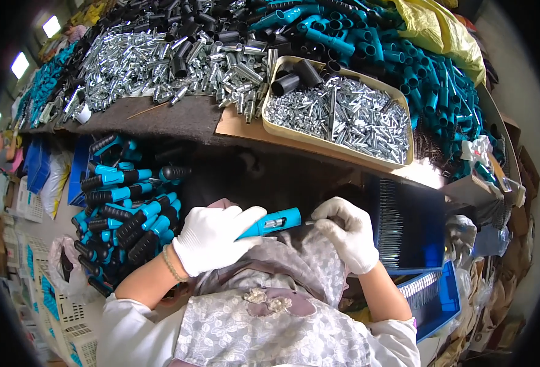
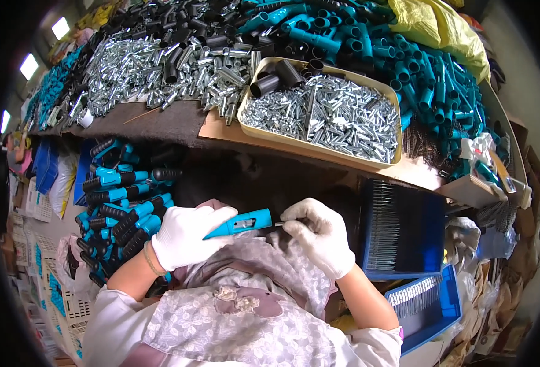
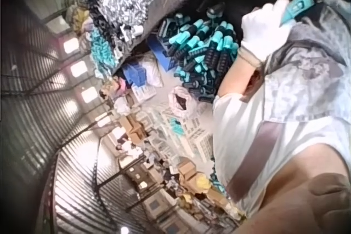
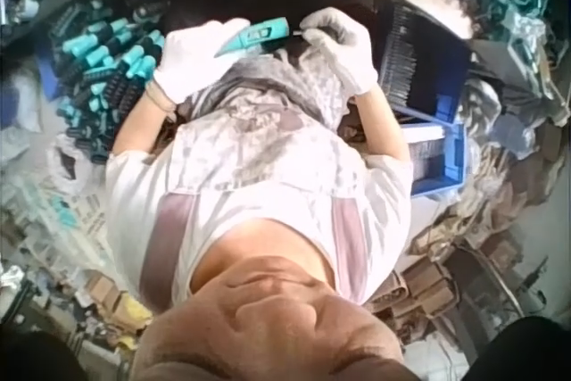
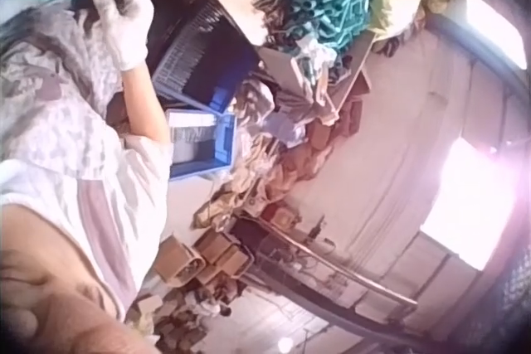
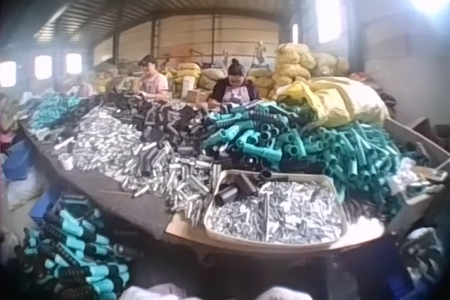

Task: Assembling manual handles by inserting internal metal mechanisms into plastic housings.

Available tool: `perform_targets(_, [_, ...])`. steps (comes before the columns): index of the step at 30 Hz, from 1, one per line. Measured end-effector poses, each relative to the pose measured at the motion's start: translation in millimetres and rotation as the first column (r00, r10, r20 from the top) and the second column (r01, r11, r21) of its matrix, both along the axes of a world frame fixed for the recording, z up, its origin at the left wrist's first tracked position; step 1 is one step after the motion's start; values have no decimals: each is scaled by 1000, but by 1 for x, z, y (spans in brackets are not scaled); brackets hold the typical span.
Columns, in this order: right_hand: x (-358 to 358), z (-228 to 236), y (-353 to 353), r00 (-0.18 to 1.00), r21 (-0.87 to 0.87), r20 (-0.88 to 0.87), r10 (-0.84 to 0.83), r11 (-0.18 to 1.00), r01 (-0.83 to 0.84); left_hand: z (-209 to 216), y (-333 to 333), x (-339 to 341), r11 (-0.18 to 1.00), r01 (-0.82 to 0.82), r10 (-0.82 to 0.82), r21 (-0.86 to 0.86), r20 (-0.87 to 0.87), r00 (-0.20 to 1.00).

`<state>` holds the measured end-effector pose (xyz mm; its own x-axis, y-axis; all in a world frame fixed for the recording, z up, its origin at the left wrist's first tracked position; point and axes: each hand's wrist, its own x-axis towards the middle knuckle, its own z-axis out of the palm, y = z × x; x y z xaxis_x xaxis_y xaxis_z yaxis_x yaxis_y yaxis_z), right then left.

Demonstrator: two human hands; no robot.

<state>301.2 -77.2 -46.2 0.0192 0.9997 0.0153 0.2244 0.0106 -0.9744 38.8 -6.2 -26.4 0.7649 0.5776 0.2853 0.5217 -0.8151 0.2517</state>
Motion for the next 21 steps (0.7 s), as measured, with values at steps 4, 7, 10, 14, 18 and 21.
perform_targets(4, [-10, 0, -2, 981, 302, 195, -14, 952, -46, -2, 0, 5, 999, 19, -20, 37, 24, 1000])
perform_targets(7, [-23, 5, 10, 896, 596, 432, -102, 778, -198, -2, -2, 10, 999, 32, -32, 28, 14, 999])
perform_targets(10, [-28, 3, 18, 842, 635, 533, -84, 697, -332, -1, -3, 11, 999, 33, -34, 22, 48, 998])
perform_targets(14, [-37, 14, 22, 686, 532, 725, -56, 679, -506, -2, -4, 9, 999, 36, -34, -21, 78, 996])
perform_targets(18, [-66, 35, 3, 235, 158, 971, -51, 873, -461, -12, -8, 12, 996, 80, -79, -47, 16, 997])
perform_targets(21, [-60, 38, 22, 339, -34, 921, 193, 906, -423, -23, -5, 9, 996, 77, -81, -53, -78, 994])
